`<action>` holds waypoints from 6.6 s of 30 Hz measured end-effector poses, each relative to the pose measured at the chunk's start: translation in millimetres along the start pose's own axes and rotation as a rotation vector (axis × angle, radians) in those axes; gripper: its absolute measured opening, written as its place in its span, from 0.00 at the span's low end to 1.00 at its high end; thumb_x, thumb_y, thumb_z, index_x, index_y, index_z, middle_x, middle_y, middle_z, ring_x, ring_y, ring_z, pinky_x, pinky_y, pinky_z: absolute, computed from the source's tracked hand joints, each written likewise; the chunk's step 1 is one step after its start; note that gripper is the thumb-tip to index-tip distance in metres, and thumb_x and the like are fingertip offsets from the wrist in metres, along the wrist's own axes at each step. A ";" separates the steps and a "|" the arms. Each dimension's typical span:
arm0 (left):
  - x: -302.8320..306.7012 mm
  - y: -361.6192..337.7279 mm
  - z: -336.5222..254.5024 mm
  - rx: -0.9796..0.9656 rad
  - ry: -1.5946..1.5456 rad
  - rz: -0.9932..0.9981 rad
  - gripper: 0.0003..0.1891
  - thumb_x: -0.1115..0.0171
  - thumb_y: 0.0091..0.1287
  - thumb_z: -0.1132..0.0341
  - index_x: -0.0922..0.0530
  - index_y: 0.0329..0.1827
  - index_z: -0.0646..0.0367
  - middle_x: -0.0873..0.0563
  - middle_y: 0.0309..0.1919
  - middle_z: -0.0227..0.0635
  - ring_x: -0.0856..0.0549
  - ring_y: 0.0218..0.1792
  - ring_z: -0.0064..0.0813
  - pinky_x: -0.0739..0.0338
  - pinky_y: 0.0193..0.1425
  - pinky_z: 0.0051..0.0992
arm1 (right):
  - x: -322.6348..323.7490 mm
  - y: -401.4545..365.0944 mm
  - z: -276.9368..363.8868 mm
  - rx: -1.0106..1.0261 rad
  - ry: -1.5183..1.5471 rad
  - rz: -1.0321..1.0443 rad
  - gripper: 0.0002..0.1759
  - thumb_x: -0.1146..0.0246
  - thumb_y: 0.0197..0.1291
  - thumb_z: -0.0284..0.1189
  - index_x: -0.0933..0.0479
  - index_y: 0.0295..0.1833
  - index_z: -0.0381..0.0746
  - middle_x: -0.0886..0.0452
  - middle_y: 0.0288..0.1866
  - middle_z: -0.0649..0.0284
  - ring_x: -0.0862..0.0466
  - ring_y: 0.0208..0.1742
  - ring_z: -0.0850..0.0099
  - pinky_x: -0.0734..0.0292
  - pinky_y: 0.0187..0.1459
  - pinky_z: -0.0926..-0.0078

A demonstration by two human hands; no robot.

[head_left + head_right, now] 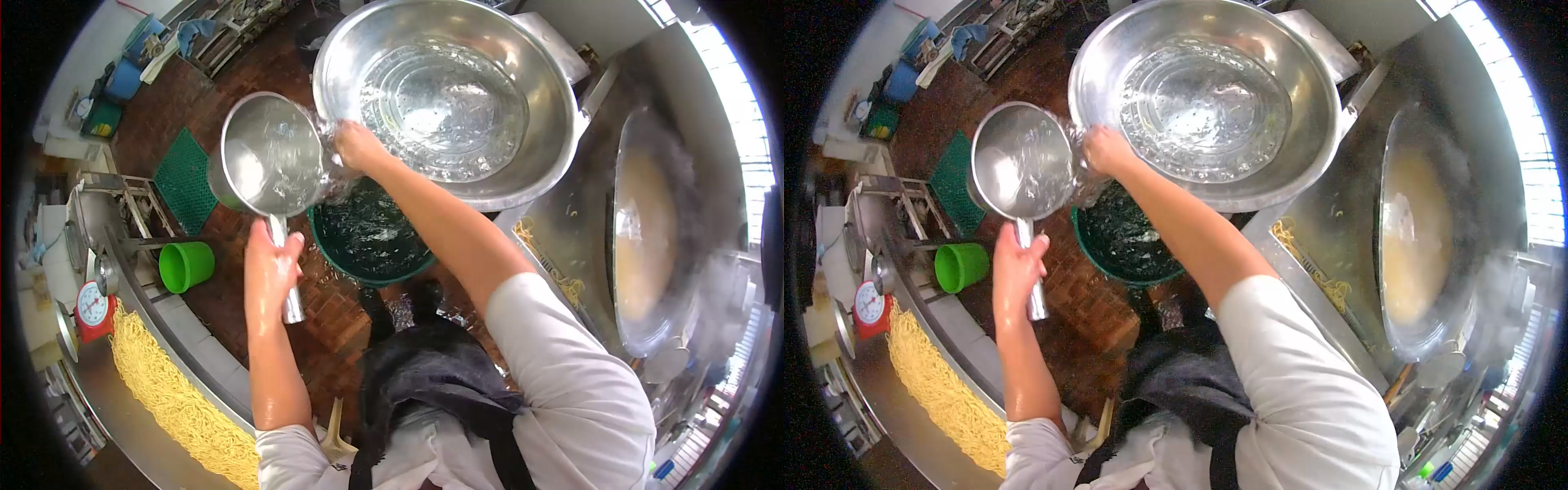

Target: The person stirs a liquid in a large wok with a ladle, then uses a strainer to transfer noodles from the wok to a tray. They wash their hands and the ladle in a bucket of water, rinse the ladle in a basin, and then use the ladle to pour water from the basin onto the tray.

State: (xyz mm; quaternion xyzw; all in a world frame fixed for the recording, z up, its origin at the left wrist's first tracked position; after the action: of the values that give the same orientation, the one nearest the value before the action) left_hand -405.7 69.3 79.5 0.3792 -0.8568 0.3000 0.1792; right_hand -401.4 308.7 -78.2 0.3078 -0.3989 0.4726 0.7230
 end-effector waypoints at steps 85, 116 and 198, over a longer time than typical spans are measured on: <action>-82.8 14.3 -274.4 -0.281 0.142 0.411 0.10 0.33 0.63 0.62 0.23 0.27 0.54 0.24 0.14 0.27 0.26 0.11 0.20 0.29 0.15 0.24 | 282.3 -649.5 -85.5 -0.755 -0.065 -0.949 0.20 0.40 0.58 0.15 0.20 0.55 0.41 0.25 0.66 0.54 0.25 0.67 0.52 0.26 0.64 0.60; -320.8 35.8 -427.5 -0.384 0.420 0.468 0.06 0.38 0.60 0.72 0.22 0.26 0.64 0.21 0.17 0.36 0.21 0.14 0.28 0.25 0.15 0.32 | 273.8 -695.7 -125.0 -0.777 0.077 -0.952 0.22 0.41 0.54 0.14 0.21 0.54 0.41 0.25 0.64 0.54 0.19 0.58 0.55 0.21 0.58 0.63; -266.3 86.7 314.1 0.464 0.414 0.542 0.20 0.42 0.65 0.73 0.35 0.59 0.65 0.21 0.23 0.42 0.22 0.14 0.36 0.28 0.16 0.38 | 35.0 -702.3 -154.0 -1.178 -0.375 -0.382 0.36 0.48 0.72 0.46 0.44 0.80 0.43 0.46 0.83 0.55 0.51 0.84 0.58 0.60 0.81 0.59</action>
State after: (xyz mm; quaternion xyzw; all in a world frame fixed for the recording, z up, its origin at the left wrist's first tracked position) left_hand -323.8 55.7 -333.0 0.1021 -0.7811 0.5915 0.1720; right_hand 303.3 195.1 -171.4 0.0021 -0.6493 -0.0242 0.7602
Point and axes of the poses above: each hand's wrist, its own y-axis towards the middle knuckle, its own x-axis out of the back of the hand, z = x × y, the point moved 5 cm from there along y, towards the middle knuckle
